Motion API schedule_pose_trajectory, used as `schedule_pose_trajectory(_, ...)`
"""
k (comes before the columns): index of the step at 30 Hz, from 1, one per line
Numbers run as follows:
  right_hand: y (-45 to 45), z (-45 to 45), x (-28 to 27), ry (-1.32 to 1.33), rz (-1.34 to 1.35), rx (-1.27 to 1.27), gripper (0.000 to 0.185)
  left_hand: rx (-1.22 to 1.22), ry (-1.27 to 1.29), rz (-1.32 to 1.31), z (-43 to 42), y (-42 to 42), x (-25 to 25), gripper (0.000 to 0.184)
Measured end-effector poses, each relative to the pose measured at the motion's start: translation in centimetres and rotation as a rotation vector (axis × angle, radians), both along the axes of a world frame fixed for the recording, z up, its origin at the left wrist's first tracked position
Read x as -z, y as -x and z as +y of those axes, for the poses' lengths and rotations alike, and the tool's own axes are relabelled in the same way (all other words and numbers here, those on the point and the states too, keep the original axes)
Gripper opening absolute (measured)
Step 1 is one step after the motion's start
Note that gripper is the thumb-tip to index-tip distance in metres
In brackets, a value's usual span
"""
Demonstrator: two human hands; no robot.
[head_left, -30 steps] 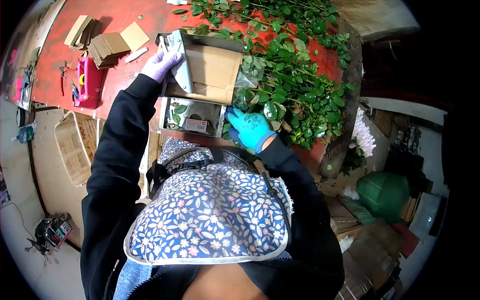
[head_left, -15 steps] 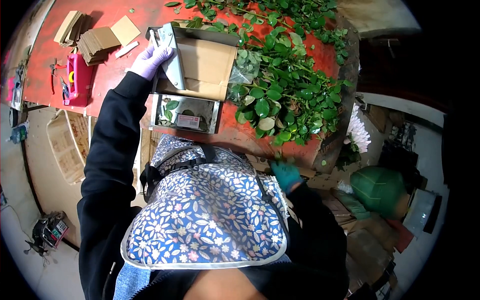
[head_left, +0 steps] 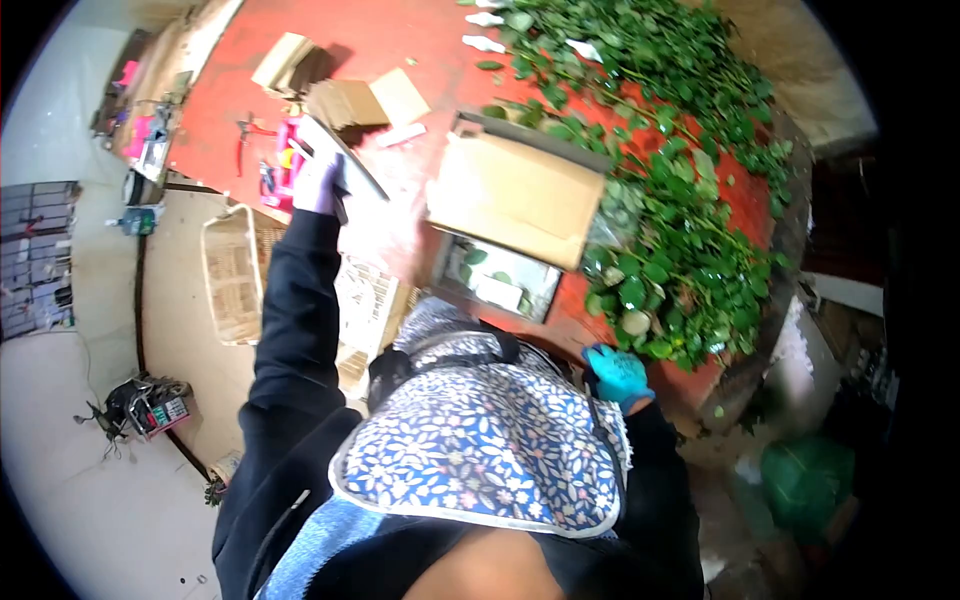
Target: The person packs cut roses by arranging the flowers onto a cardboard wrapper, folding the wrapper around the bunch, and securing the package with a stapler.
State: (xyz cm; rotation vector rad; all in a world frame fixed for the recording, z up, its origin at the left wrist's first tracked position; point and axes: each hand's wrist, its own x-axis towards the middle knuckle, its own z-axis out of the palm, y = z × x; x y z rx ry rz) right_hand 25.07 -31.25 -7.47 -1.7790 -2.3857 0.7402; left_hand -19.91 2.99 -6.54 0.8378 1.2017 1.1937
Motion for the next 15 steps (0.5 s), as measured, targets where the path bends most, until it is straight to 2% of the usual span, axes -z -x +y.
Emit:
schedule_pose_trajectory(1,-0.2,-0.3,1.1,0.072,-0.082,-0.018,0.033,-0.012,-0.069,0.235,-0.7,0.8,1.6,0.026)
schedule_pose_trajectory(2,-0.1,-0.3,1.3,0.112,-0.114,0.009,0.034,0.04,0.001,0.335,-2.0,0.6,2.6,0.026)
schedule_pose_trajectory(3,0.0,-0.3,1.6,0.146,-0.144,0.055,0.027,0.103,0.026,0.376,-3.4,-0.1,3.3,0.029)
schedule_pose_trajectory(4,0.1,0.1,1.4,0.147,-0.08,0.091,0.027,0.265,0.156,0.458,-3.8,-0.4,4.8,0.036)
schedule_pose_trajectory(5,0.1,0.5,0.7,0.154,-0.018,0.127,0.027,0.28,0.179,0.528,-4.2,-1.3,8.7,0.041)
schedule_pose_trajectory(7,0.5,2.0,-2.0,0.234,-0.123,0.146,0.035,0.389,0.247,0.508,-5.3,-5.7,8.1,0.044)
schedule_pose_trajectory(9,0.1,2.5,-3.1,0.21,-0.108,0.182,0.036,0.396,0.047,0.617,-5.3,-7.7,12.1,0.049)
schedule_pose_trajectory(10,0.2,3.0,-4.0,0.164,-0.083,0.164,0.037,0.508,0.005,1.009,-4.9,-8.4,9.6,0.051)
schedule_pose_trajectory(11,0.4,3.5,-4.6,0.178,-0.09,0.158,0.038,0.591,0.037,1.181,-4.9,-9.1,4.0,0.049)
schedule_pose_trajectory(13,1.2,4.2,-5.3,0.117,-0.071,0.117,0.038,0.359,-0.253,1.337,-4.8,-6.9,0.3,0.042)
schedule_pose_trajectory(15,1.9,4.4,-5.2,0.077,-0.03,0.085,0.038,0.028,-0.437,1.281,-4.8,-3.1,-3.3,0.041)
